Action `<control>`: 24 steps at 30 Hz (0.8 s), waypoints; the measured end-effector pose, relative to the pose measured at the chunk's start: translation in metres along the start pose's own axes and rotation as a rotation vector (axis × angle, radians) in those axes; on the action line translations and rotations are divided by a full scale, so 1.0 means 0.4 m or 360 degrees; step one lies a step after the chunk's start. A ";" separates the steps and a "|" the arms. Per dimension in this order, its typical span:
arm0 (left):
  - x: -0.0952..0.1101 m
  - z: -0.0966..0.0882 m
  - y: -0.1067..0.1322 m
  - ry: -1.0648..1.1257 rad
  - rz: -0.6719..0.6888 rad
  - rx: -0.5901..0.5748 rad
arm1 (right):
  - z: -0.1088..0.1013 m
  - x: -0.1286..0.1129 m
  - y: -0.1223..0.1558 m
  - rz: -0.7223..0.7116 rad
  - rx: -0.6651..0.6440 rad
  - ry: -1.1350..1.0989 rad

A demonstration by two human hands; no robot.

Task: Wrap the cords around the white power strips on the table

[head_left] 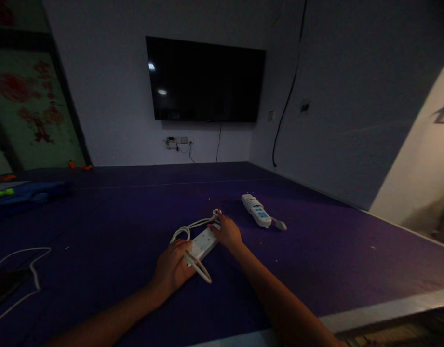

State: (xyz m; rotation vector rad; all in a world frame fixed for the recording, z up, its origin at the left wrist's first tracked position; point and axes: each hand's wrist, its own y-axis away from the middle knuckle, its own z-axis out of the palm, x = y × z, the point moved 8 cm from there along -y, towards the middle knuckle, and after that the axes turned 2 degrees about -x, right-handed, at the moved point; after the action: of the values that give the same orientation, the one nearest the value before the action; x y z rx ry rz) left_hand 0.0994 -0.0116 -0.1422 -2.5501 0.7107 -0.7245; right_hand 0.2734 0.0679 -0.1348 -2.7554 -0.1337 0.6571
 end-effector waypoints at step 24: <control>-0.104 0.006 -0.251 -0.0390 -0.0280 -0.1089 | -0.032 -0.189 0.065 -0.0751 -0.0038 -0.0030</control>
State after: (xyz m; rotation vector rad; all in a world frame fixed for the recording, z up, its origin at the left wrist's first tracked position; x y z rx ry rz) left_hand 0.1061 0.0920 -0.1105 -3.2758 0.7490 -0.2163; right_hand 0.2124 0.0276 -0.0999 -2.5924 -0.7696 0.5495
